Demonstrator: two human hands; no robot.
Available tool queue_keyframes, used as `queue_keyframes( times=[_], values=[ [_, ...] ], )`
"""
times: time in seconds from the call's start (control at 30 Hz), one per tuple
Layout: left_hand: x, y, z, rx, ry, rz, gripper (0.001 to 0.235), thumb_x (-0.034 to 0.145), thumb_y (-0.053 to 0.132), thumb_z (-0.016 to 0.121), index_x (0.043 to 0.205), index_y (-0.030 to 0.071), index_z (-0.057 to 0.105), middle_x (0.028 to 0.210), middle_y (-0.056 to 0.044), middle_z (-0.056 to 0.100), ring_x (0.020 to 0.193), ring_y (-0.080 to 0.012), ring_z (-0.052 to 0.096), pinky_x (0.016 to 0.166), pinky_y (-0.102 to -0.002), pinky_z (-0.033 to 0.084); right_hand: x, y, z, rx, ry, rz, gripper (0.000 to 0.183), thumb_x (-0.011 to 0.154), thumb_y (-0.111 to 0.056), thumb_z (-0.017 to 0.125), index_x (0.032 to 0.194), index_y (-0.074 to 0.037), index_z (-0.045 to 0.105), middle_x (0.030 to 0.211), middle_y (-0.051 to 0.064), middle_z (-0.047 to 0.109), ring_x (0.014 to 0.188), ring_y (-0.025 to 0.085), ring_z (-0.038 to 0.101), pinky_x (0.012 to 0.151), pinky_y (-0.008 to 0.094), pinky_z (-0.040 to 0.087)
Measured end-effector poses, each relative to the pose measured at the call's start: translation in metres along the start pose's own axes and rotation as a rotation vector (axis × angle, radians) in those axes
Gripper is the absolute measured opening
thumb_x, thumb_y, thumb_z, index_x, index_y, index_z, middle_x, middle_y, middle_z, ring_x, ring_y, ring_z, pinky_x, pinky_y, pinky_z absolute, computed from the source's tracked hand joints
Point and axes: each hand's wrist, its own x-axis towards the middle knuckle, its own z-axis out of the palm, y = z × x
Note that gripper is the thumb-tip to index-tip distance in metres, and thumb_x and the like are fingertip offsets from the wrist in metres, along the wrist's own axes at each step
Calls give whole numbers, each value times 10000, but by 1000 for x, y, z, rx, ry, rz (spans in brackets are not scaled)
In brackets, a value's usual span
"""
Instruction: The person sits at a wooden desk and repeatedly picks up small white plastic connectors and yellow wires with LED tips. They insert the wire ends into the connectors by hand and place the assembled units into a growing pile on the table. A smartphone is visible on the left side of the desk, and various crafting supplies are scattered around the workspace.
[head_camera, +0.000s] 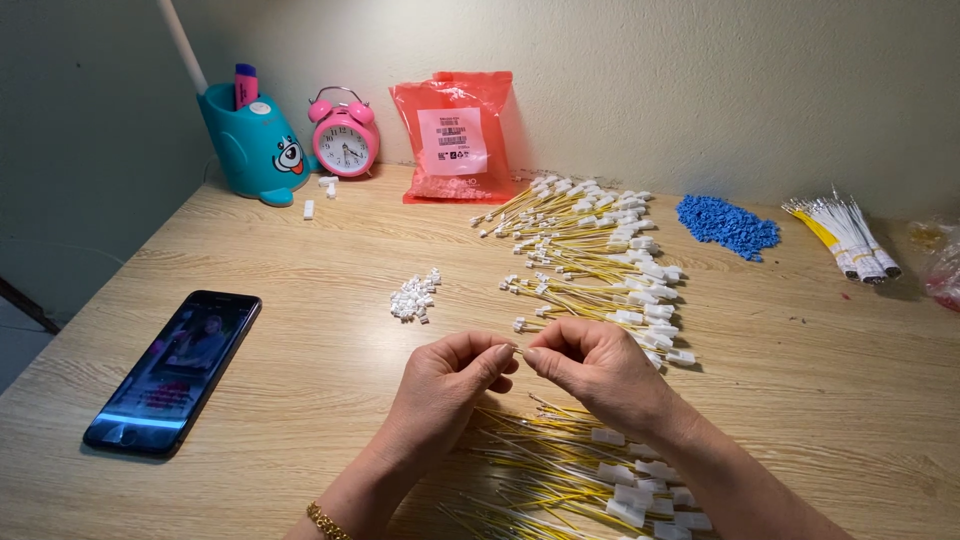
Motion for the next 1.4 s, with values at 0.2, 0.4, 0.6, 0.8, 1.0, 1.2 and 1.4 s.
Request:
queue_keyframes(
  times=[0.2, 0.4, 0.6, 0.8, 1.0, 1.2, 1.4],
  values=[
    [-2, 7, 1, 28, 21, -58, 131, 850, 141, 696, 817, 16, 718, 748, -91, 697, 678, -132, 615, 658, -270, 551, -1, -2, 0, 9, -41, -15, 127, 858, -183, 727, 836, -64, 767, 635, -42, 572, 578, 65, 421, 518, 232, 351],
    [-1, 5, 1, 40, 31, -67, 123, 862, 139, 695, 845, 20, 724, 749, -94, 698, 651, -138, 595, 617, -261, 511, -2, -6, 1, -11, -14, -9, 177, 868, -224, 709, 801, -65, 749, 617, -39, 535, 561, 75, 392, 502, 243, 324],
    [-2, 16, 2, 16, 90, -169, 153, 869, 158, 689, 896, 14, 731, 811, -124, 712, 664, -166, 613, 648, -257, 520, 1, -2, -2, 53, -4, 64, 160, 871, -188, 695, 837, -38, 737, 662, 6, 591, 601, 96, 457, 553, 245, 382],
    [-5, 22, 5, 40, 76, -166, 197, 860, 190, 688, 904, 5, 740, 811, -124, 713, 646, -166, 596, 642, -257, 513, 2, 5, -3, 40, -24, 38, 165, 869, -206, 702, 823, -49, 723, 663, -10, 586, 599, 88, 450, 540, 244, 373],
    [-1, 6, 1, 56, 37, -67, 135, 867, 131, 700, 812, 8, 714, 725, -90, 691, 607, -133, 578, 600, -252, 515, 0, 1, -2, -9, -37, 24, 148, 864, -201, 719, 798, -68, 727, 628, -26, 554, 574, 84, 416, 515, 252, 345],
    [0, 2, 2, 197, 42, 9, 95, 859, 119, 691, 813, 40, 717, 704, -49, 687, 601, -105, 594, 580, -237, 551, -2, -4, -2, -54, -21, 91, 159, 860, -202, 724, 790, -63, 753, 598, -15, 537, 542, 102, 386, 497, 266, 307],
    [24, 50, -61, 548, 259, 172, 161, 862, 164, 682, 997, 115, 754, 742, 3, 709, 613, -75, 584, 598, -212, 492, 5, 8, -8, -98, 26, 120, 156, 853, -222, 730, 775, -91, 763, 596, -31, 518, 558, 96, 390, 537, 262, 331]
  ],
)
